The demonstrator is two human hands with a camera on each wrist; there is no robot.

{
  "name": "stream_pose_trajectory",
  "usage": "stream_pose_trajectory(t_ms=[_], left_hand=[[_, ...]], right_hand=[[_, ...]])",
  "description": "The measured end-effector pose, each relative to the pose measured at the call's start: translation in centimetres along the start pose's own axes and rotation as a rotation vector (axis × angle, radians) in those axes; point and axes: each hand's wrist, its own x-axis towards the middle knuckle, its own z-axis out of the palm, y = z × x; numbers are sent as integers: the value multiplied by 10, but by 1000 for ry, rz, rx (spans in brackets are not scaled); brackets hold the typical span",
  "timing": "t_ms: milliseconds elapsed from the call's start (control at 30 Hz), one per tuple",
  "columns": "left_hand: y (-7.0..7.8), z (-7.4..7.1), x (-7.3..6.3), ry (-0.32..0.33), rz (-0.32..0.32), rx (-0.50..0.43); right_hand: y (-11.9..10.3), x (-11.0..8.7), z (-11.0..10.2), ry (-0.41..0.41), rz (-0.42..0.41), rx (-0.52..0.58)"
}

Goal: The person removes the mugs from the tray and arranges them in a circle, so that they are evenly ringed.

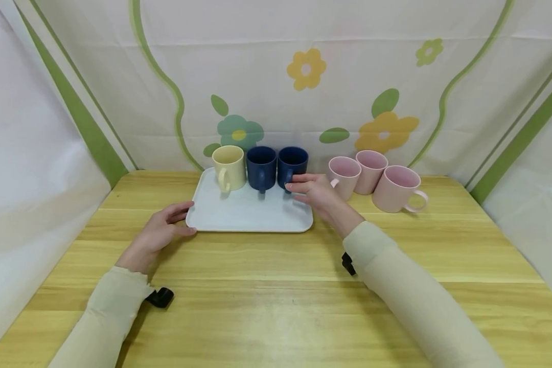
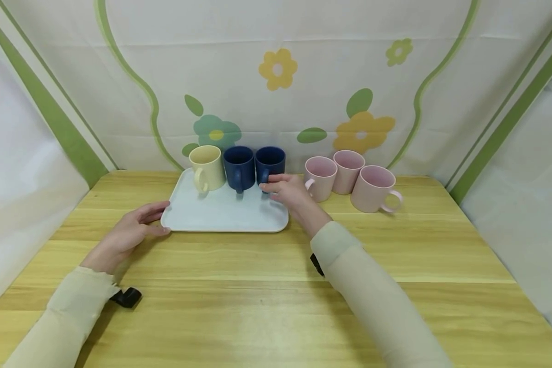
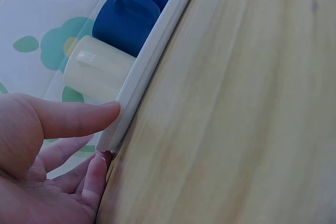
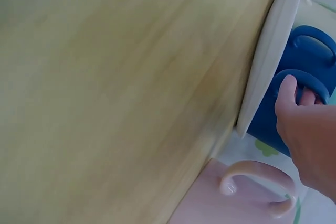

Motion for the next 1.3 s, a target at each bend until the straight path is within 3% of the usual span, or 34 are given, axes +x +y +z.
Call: stream_pose_trajectory(t_ms=[600, 967, 1300], left_hand=[[-1, 0, 2, 2, -6, -10], [-2, 0, 2, 5, -3, -6], [-2, 0, 1, 4, -10, -7]], right_hand=[[1, 19, 4, -125, 60, 92], [2, 25, 10, -86, 72, 203], [3, 27, 12, -37, 96, 199]])
